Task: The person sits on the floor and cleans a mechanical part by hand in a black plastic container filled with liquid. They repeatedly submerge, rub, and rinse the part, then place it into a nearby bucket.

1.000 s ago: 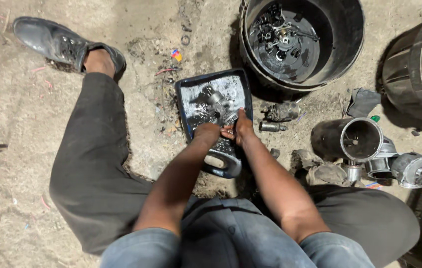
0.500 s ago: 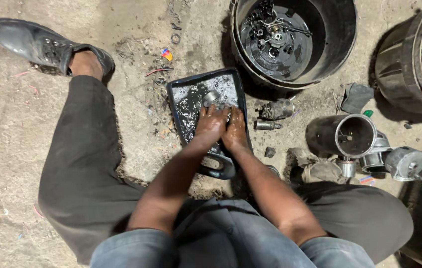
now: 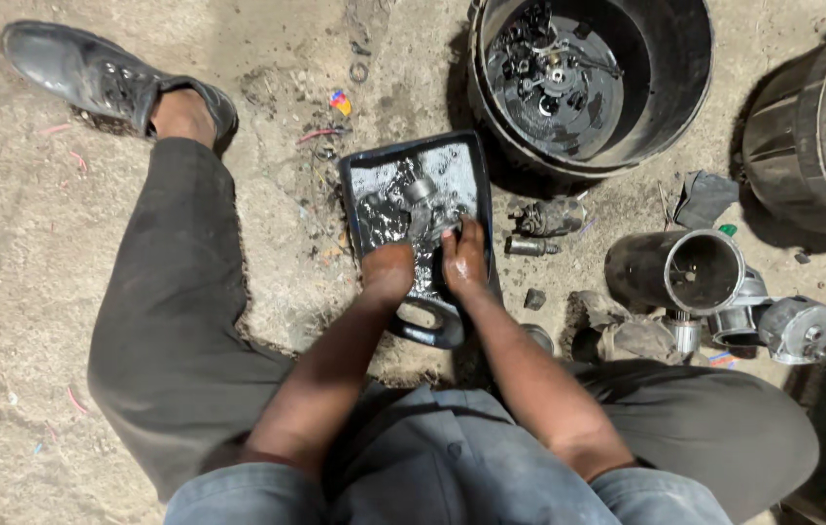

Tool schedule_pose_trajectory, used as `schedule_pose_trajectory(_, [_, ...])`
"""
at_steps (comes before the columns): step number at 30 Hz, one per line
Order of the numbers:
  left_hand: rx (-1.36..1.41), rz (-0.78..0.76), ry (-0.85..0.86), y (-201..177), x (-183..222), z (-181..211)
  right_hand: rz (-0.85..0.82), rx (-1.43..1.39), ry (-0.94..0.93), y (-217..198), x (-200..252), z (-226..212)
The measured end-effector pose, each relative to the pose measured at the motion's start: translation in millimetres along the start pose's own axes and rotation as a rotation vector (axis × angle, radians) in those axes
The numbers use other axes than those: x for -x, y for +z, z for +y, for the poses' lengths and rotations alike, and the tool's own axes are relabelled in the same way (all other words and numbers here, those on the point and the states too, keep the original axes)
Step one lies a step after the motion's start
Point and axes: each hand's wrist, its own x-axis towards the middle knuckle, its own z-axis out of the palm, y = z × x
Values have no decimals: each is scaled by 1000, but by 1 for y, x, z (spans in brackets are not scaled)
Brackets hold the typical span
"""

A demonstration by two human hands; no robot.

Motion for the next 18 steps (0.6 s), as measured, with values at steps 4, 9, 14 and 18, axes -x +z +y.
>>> schedule_pose_trajectory(4, [-446, 640, 153, 41, -26, 13, -28, 139, -191, -12, 4, -16])
schedule_pose_trajectory(9, [-113, -14, 112, 40, -53, 14, -122, 79, 125, -28, 3, -51])
schedule_pose_trajectory(14, [222, 105, -15, -4, -23, 10, -211, 49, 231, -40, -7, -62])
schedule_pose_trajectory(18, [705, 445, 386, -11, 28, 26, -273, 33, 215, -38, -11, -49])
